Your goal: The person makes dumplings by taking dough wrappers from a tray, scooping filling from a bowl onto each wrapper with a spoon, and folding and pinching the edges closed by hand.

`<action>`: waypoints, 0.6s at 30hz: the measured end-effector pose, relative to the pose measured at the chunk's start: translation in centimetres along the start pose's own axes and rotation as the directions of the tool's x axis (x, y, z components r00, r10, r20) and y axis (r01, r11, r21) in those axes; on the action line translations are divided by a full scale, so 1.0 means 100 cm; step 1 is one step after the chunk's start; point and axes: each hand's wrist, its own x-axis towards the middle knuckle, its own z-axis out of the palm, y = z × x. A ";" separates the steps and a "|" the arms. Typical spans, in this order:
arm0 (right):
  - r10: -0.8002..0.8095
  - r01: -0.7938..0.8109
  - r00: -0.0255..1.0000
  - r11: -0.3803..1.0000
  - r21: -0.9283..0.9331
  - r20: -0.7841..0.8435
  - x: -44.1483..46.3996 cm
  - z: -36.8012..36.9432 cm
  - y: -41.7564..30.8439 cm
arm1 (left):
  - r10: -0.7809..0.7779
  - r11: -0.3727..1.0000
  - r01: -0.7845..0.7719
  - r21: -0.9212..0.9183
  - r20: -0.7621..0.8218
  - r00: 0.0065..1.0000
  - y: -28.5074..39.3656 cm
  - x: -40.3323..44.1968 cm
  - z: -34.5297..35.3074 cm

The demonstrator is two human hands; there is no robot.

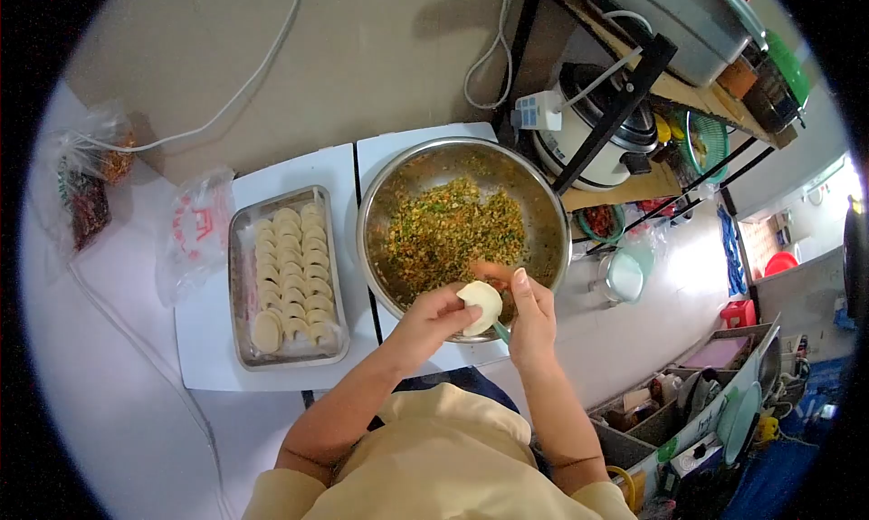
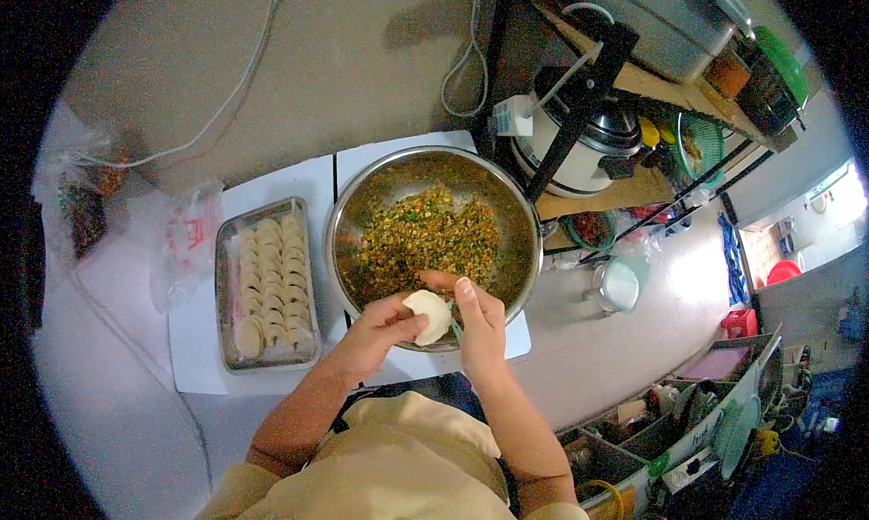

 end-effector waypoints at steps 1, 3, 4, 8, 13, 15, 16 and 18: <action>0.073 -0.073 0.997 0.996 0.054 0.004 -0.002 -0.002 0.000 | 0.000 1.000 0.000 0.000 0.000 1.000 0.000 0.000 0.000; 0.085 -0.085 0.996 0.995 0.052 -0.006 -0.002 0.001 0.009 | 0.024 0.995 -0.023 -0.097 0.018 1.000 0.000 0.000 0.001; 0.006 -0.006 1.000 1.000 -0.017 -0.002 -0.003 0.002 0.013 | 0.021 0.995 -0.019 -0.098 0.021 1.000 0.001 -0.001 0.003; -0.211 0.213 0.977 0.925 -0.315 0.041 -0.002 0.004 0.009 | 0.034 0.999 -0.035 0.006 0.050 0.998 -0.005 -0.003 0.004; 0.042 -0.030 0.997 0.981 -0.191 0.060 0.000 0.001 0.001 | 0.017 1.000 -0.018 0.025 0.056 0.998 0.000 -0.009 0.002; -0.098 0.131 0.987 0.951 -0.282 0.127 0.002 0.002 -0.004 | 0.010 0.998 -0.013 0.059 0.046 0.999 0.000 -0.011 0.001; -0.098 0.131 0.987 0.951 -0.282 0.127 0.003 0.003 -0.005 | 0.011 0.998 -0.013 0.059 0.046 0.999 0.000 -0.011 0.000; -0.259 0.346 0.934 0.830 -0.437 0.247 0.004 0.004 -0.007 | 0.008 0.998 -0.014 0.062 0.089 0.996 0.000 -0.013 -0.001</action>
